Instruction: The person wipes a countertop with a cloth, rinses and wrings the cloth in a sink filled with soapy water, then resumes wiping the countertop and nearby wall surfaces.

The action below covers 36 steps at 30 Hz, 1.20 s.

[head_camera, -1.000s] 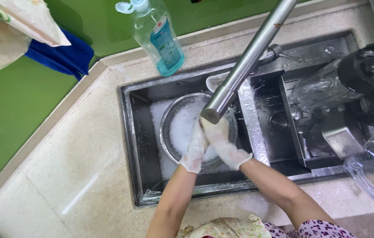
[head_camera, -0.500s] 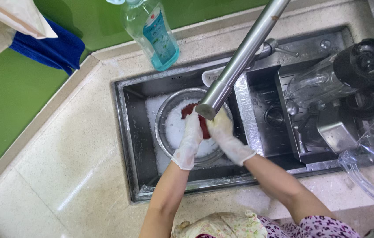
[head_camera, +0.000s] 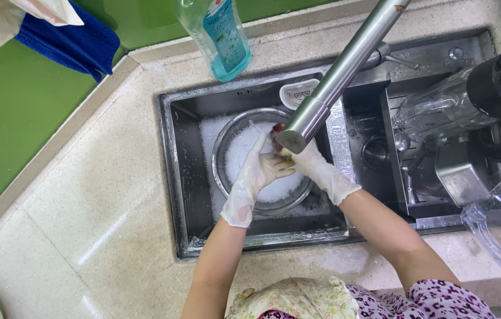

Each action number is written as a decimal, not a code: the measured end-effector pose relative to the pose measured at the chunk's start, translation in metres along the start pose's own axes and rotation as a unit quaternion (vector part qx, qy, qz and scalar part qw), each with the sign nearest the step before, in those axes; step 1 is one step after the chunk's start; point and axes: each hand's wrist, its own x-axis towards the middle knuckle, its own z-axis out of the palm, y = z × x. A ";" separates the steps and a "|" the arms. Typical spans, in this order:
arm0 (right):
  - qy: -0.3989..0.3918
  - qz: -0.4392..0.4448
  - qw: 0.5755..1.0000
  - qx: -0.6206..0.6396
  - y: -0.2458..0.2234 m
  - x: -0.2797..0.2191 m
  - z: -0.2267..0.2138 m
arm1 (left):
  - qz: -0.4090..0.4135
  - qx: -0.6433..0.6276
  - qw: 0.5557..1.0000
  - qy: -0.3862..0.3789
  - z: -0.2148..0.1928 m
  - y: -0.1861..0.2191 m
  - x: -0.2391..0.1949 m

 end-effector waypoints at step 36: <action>-0.309 -0.045 0.946 -0.081 -0.138 -0.029 0.055 | 0.101 0.360 0.925 -0.062 0.016 -0.014 0.006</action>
